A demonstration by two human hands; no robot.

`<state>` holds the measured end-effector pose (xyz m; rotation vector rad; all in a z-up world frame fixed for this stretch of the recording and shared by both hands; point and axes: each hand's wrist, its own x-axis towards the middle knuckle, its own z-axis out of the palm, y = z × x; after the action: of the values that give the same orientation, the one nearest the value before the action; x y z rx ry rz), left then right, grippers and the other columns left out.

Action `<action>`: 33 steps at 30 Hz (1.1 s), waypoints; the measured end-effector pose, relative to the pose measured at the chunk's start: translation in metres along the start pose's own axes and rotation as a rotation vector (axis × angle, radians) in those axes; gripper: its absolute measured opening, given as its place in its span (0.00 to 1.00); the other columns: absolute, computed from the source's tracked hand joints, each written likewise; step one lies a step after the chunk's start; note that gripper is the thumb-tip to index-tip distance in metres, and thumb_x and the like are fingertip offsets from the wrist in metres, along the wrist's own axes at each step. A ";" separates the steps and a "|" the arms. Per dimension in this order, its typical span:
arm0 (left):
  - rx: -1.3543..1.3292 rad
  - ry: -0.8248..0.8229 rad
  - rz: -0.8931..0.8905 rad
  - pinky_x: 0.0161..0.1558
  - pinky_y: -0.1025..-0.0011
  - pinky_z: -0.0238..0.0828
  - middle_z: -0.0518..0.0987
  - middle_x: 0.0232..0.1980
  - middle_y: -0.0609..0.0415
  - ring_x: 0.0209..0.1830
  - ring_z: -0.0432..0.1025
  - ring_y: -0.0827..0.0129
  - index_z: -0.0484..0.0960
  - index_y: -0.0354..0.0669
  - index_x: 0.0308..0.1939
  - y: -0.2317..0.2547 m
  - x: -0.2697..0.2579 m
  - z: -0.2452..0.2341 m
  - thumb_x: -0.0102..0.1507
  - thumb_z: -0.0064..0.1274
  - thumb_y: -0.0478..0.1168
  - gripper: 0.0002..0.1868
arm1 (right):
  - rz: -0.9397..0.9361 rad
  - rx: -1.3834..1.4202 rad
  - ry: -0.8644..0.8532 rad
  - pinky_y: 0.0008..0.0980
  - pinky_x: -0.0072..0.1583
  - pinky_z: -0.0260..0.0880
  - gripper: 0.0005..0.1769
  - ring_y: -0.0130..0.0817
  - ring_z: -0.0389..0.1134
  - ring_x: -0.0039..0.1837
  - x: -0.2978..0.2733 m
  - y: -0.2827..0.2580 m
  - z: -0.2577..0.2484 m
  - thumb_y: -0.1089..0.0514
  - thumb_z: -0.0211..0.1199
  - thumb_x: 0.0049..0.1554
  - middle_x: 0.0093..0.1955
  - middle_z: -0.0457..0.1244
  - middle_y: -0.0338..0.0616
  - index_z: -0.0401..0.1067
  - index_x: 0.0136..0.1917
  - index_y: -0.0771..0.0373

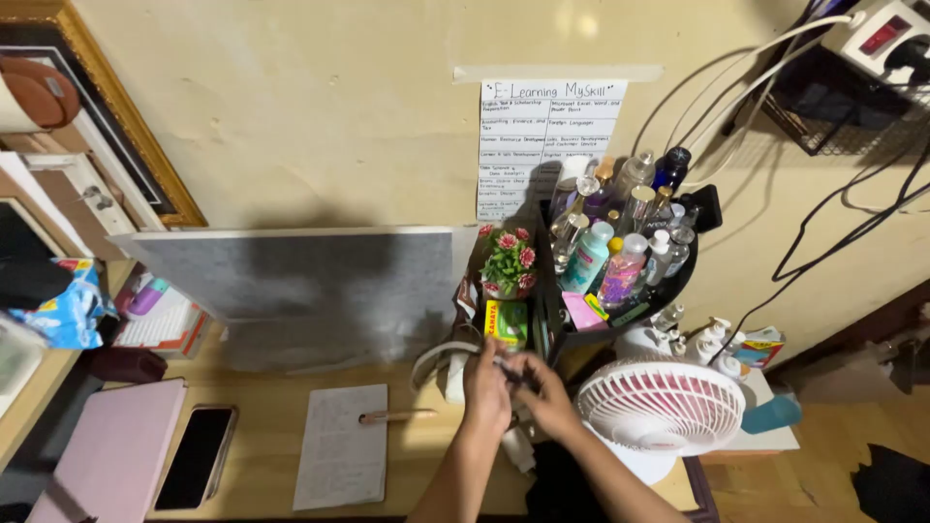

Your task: Organizing various handbags and purses into a hanging storage organizer and tidying charging cables.

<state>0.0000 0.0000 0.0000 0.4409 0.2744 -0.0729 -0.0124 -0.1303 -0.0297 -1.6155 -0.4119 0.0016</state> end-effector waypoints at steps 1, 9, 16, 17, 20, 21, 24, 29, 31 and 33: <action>0.000 0.005 -0.001 0.44 0.68 0.70 0.75 0.35 0.57 0.36 0.69 0.68 0.77 0.44 0.37 0.012 -0.013 0.021 0.70 0.50 0.47 0.12 | 0.004 0.002 -0.002 0.33 0.67 0.64 0.24 0.34 0.65 0.64 0.005 -0.012 0.000 0.73 0.63 0.53 0.59 0.64 0.48 0.68 0.63 0.68; 0.609 -0.415 0.351 0.62 0.67 0.68 0.85 0.51 0.42 0.59 0.75 0.67 0.82 0.29 0.49 0.074 -0.044 0.120 0.74 0.49 0.51 0.23 | -0.215 -0.211 0.054 0.32 0.69 0.60 0.26 0.32 0.63 0.68 0.047 -0.150 0.005 0.66 0.58 0.62 0.66 0.64 0.45 0.63 0.73 0.65; 0.114 -0.315 0.075 0.60 0.59 0.71 0.81 0.56 0.44 0.56 0.76 0.58 0.76 0.45 0.57 0.156 -0.079 0.220 0.66 0.50 0.48 0.18 | -0.082 -0.022 0.101 0.26 0.45 0.54 0.13 0.24 0.55 0.41 0.041 -0.218 -0.002 0.59 0.59 0.66 0.42 0.60 0.35 0.68 0.63 0.62; 0.054 -0.357 0.070 0.57 0.56 0.71 0.81 0.53 0.45 0.53 0.76 0.57 0.76 0.44 0.54 0.165 -0.079 0.231 0.66 0.50 0.47 0.16 | -0.224 -0.095 0.064 0.24 0.50 0.60 0.08 0.21 0.60 0.46 0.037 -0.221 -0.005 0.59 0.57 0.68 0.44 0.63 0.34 0.70 0.58 0.63; 0.008 -0.410 -0.009 0.51 0.56 0.73 0.80 0.45 0.48 0.44 0.76 0.60 0.76 0.42 0.49 0.195 -0.073 0.264 0.68 0.50 0.46 0.12 | -0.321 -0.189 0.056 0.23 0.51 0.63 0.10 0.19 0.61 0.46 0.023 -0.225 -0.006 0.56 0.54 0.71 0.43 0.63 0.33 0.71 0.53 0.65; 0.013 -0.410 -0.088 0.47 0.59 0.73 0.79 0.40 0.51 0.38 0.76 0.63 0.76 0.40 0.47 0.203 -0.070 0.272 0.69 0.50 0.45 0.11 | -0.264 -0.215 0.082 0.24 0.47 0.60 0.12 0.20 0.57 0.43 0.016 -0.224 -0.006 0.55 0.54 0.71 0.40 0.60 0.33 0.72 0.52 0.65; 0.265 -0.516 0.008 0.30 0.66 0.65 0.70 0.27 0.61 0.22 0.62 0.75 0.82 0.40 0.46 0.193 -0.058 0.282 0.69 0.52 0.43 0.10 | -0.098 0.064 -0.073 0.29 0.48 0.66 0.14 0.27 0.64 0.43 0.007 -0.187 -0.014 0.53 0.55 0.71 0.42 0.64 0.37 0.72 0.56 0.67; 0.553 -0.534 -0.096 0.30 0.67 0.65 0.67 0.26 0.61 0.21 0.59 0.75 0.77 0.38 0.49 0.194 -0.096 0.281 0.70 0.46 0.43 0.12 | -0.180 0.191 -0.230 0.36 0.70 0.64 0.23 0.33 0.67 0.66 -0.007 -0.175 -0.017 0.55 0.62 0.64 0.63 0.67 0.46 0.66 0.67 0.68; 0.487 -0.487 -0.092 0.31 0.65 0.67 0.68 0.27 0.59 0.23 0.62 0.73 0.75 0.37 0.51 0.197 -0.095 0.277 0.70 0.45 0.42 0.12 | -0.166 0.212 -0.238 0.38 0.73 0.62 0.29 0.35 0.65 0.71 -0.011 -0.159 -0.011 0.56 0.65 0.62 0.68 0.65 0.49 0.63 0.72 0.69; 0.357 -0.456 -0.036 0.32 0.63 0.67 0.68 0.27 0.58 0.25 0.64 0.69 0.73 0.38 0.53 0.205 -0.098 0.278 0.70 0.44 0.41 0.12 | -0.209 0.281 -0.255 0.38 0.76 0.55 0.43 0.35 0.58 0.76 -0.014 -0.144 0.001 0.59 0.70 0.57 0.74 0.58 0.48 0.52 0.79 0.66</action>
<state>0.0009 0.0661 0.3525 0.7575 -0.1840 -0.2558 -0.0630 -0.1285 0.1062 -1.2931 -0.7427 0.1037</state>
